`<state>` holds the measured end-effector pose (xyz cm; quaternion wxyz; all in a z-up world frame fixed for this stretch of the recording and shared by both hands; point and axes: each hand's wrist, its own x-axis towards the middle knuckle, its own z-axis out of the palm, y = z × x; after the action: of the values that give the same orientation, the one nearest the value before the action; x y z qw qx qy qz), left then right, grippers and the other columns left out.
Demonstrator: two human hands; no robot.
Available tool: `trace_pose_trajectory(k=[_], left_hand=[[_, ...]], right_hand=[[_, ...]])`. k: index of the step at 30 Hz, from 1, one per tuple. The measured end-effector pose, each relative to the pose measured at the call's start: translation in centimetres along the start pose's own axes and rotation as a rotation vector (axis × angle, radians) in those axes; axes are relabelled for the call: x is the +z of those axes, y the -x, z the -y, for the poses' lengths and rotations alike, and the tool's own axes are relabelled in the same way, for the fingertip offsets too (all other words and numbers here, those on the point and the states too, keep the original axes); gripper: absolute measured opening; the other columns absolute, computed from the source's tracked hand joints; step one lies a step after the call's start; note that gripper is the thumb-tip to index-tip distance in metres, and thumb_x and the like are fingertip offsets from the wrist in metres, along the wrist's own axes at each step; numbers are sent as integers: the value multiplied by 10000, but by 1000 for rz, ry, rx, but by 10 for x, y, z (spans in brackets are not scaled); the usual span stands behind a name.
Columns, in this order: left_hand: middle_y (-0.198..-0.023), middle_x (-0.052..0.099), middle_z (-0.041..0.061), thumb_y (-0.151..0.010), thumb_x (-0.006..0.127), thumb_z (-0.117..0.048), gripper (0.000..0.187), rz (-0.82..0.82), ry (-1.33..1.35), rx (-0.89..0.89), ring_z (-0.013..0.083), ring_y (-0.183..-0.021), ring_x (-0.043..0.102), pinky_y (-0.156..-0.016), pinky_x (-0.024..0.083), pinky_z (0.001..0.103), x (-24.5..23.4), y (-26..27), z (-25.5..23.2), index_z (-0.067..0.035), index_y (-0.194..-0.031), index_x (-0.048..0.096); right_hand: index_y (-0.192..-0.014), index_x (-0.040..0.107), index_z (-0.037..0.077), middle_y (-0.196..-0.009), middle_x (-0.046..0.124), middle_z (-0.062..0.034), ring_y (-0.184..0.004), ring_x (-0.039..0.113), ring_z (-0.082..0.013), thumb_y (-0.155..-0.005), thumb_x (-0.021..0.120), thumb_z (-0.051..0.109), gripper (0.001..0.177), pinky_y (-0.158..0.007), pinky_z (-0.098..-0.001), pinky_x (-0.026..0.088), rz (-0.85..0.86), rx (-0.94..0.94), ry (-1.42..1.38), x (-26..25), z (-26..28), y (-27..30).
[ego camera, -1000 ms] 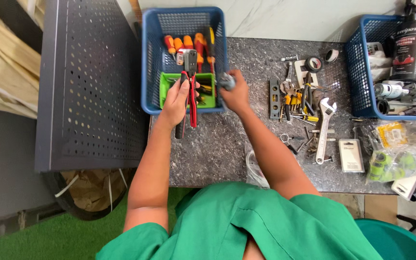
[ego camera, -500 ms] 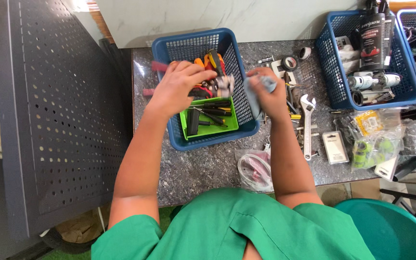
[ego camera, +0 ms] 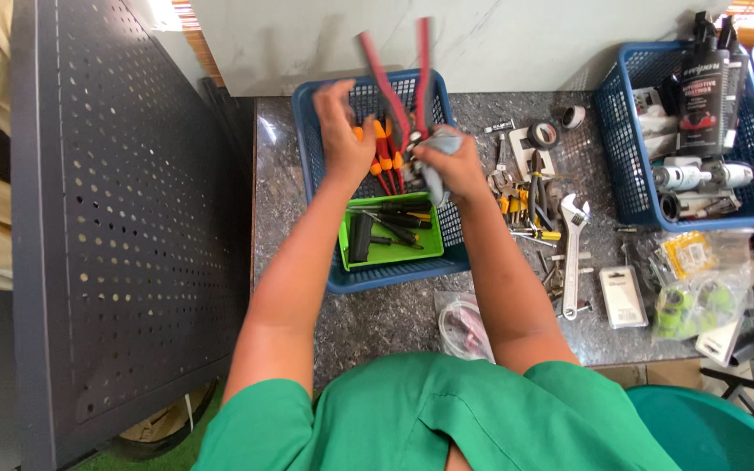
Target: The person wipes various tools and hardware items with a cloth and organizes them into different blue baskets on a workbench.
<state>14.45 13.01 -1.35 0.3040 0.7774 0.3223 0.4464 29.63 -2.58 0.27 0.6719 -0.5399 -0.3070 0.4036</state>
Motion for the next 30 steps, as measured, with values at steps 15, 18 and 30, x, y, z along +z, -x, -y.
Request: trace_pose_trajectory(k=[15,18,30], left_hand=[[-1467,267,386,-776,689,69,700,363,-378,-389,499,-1034,652,-901,562,472,82,18,43,58,-1415,404],[-1397,353,319,-802,698,36,668,258,-280,-298,485,-1068,653,-918,562,475,78,15,37,74,-1405,414],[-1213,482,245,-749,765,21,619,23,-25,-66,482,-1112,591,-969,515,504,135,17,31,-2,-1297,480]], right_hand=[[-1013,672,28,-865,682,16,-745,609,-60,-910,727,10,118,-666,-232,491,-289,-284,88,-23,-14,-4],[-979,654,28,-846,673,13,-729,601,-61,-902,742,2,120,-647,-237,483,-292,-287,100,-22,-15,-4],[-1009,637,11,-838,652,28,-754,581,-39,-896,788,40,191,-656,-229,476,-293,-344,295,-31,-30,-5]])
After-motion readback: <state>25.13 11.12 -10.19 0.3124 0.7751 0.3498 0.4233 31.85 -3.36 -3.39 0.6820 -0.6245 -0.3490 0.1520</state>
